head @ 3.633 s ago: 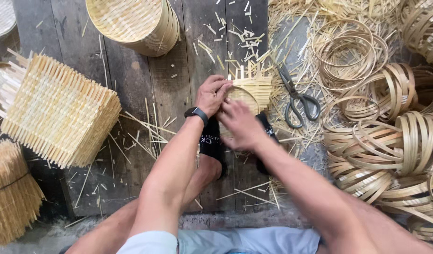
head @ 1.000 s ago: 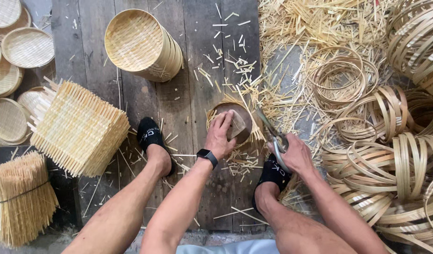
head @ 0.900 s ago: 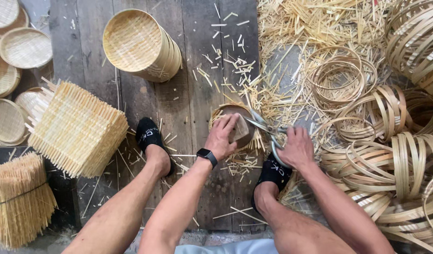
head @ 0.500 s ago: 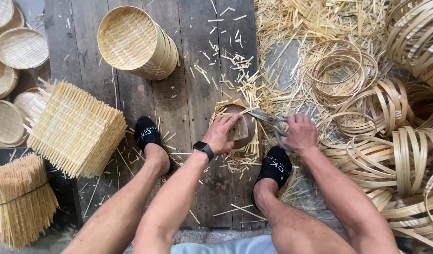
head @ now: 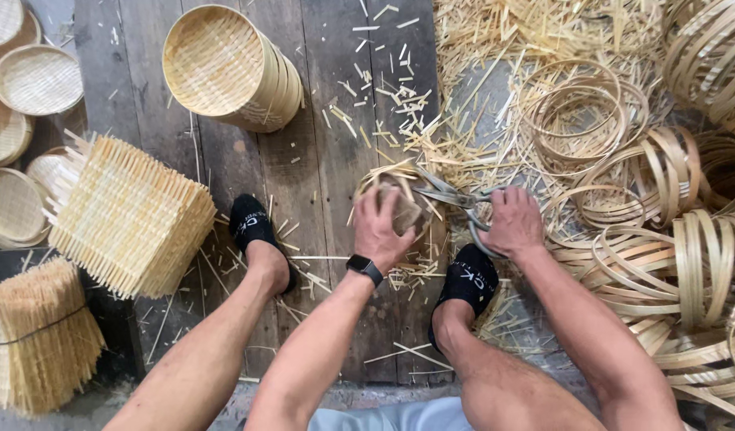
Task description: The person repeatedly cuts circular bamboo mats using a perforated wooden template and shears. They place a mat on the floor, position the template, trim the edges, then stack the finished circles and repeat the process.
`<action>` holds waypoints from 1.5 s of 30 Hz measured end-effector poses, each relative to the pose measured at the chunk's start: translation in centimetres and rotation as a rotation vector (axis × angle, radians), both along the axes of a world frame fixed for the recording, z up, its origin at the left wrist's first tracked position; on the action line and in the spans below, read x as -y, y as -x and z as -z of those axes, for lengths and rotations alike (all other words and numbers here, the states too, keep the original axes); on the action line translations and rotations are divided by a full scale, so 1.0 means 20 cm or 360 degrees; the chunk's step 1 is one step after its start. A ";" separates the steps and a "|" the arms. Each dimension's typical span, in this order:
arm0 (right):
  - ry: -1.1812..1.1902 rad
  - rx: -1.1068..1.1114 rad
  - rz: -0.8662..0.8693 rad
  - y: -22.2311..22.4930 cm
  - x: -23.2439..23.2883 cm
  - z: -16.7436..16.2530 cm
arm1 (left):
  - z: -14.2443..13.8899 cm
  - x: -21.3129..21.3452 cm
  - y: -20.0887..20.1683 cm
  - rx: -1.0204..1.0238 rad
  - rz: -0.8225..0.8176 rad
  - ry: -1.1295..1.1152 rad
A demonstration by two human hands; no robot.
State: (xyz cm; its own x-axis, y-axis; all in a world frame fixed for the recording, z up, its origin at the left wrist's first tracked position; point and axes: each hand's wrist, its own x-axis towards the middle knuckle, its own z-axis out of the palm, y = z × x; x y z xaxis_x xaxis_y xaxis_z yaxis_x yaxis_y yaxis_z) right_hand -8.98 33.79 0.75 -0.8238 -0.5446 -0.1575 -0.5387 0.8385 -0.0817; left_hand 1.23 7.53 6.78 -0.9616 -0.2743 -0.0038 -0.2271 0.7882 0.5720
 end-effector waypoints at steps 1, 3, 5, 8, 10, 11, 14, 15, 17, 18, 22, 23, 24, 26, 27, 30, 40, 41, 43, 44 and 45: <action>-0.0030 0.0045 0.0064 -0.02 0.04 0.01 | 0.01 0.02 0.00 0.0030 0.0086 -0.0002; -0.0096 0.0131 0.0188 -0.03 0.08 0.04 | 0.02 0.05 0.00 0.0064 0.0176 -0.0006; -0.0164 0.0405 0.0231 -0.02 0.07 0.06 | 0.02 0.06 0.00 0.0083 0.0190 -0.0005; -0.0152 0.0460 0.0205 0.02 0.03 0.06 | 0.01 0.03 0.01 -0.0036 0.0043 -0.0155; -0.0069 0.0280 0.0146 0.03 0.02 0.05 | 0.01 0.03 0.02 -0.0029 0.0033 -0.0162; -0.0013 0.0148 0.0100 0.03 0.03 0.05 | 0.01 0.03 0.02 -0.0026 0.0025 -0.0169; 0.0051 0.0016 0.0056 0.01 0.07 0.05 | 0.00 0.07 0.04 0.0030 0.0244 -0.0184; 0.0056 0.0016 0.0066 0.00 0.07 0.06 | 0.00 0.09 0.04 0.0052 0.0266 -0.0195; 0.0051 0.0053 0.0111 -0.01 0.07 0.07 | -0.01 0.11 0.05 0.0078 0.0318 -0.0221; 0.0044 0.0074 0.0127 -0.01 0.06 0.08 | -0.01 0.12 0.05 0.0087 0.0315 -0.0225; -0.0073 0.0194 0.0115 0.02 0.04 0.12 | -0.02 0.10 0.06 0.0117 0.0289 -0.0262; -0.0049 0.0139 0.0097 0.02 0.04 0.13 | -0.03 0.10 0.06 0.0125 0.0284 -0.0277; -0.0027 0.0074 0.0074 0.02 0.04 0.14 | -0.03 0.10 0.07 0.0113 0.0356 -0.0273; 0.0023 -0.0038 0.0022 0.03 0.04 0.17 | -0.03 0.11 0.07 0.0099 0.0494 -0.0263; 0.0049 -0.0088 -0.0001 0.03 0.04 0.19 | -0.03 0.12 0.08 0.0139 0.0514 -0.0241; -0.0031 -0.0031 -0.0045 0.04 -0.01 0.20 | -0.02 0.12 0.07 0.0212 0.0461 -0.0154; -0.0082 -0.0138 -0.0042 0.03 0.04 0.14 | 0.06 -0.03 0.00 0.0155 -0.0028 -0.0304; -0.0177 0.0046 -0.0019 0.04 0.03 0.14 | 0.06 -0.01 0.01 0.0150 -0.0021 -0.0312; -0.0243 0.0253 0.0010 0.06 -0.02 0.11 | 0.06 0.02 0.00 0.0149 0.0047 -0.0370; -0.0213 0.0268 0.0013 0.07 -0.03 0.10 | 0.05 0.03 0.01 0.0149 0.0077 -0.0399; -0.0183 0.0286 0.0016 0.08 -0.04 0.09 | 0.05 0.03 0.01 0.0113 0.0091 -0.0405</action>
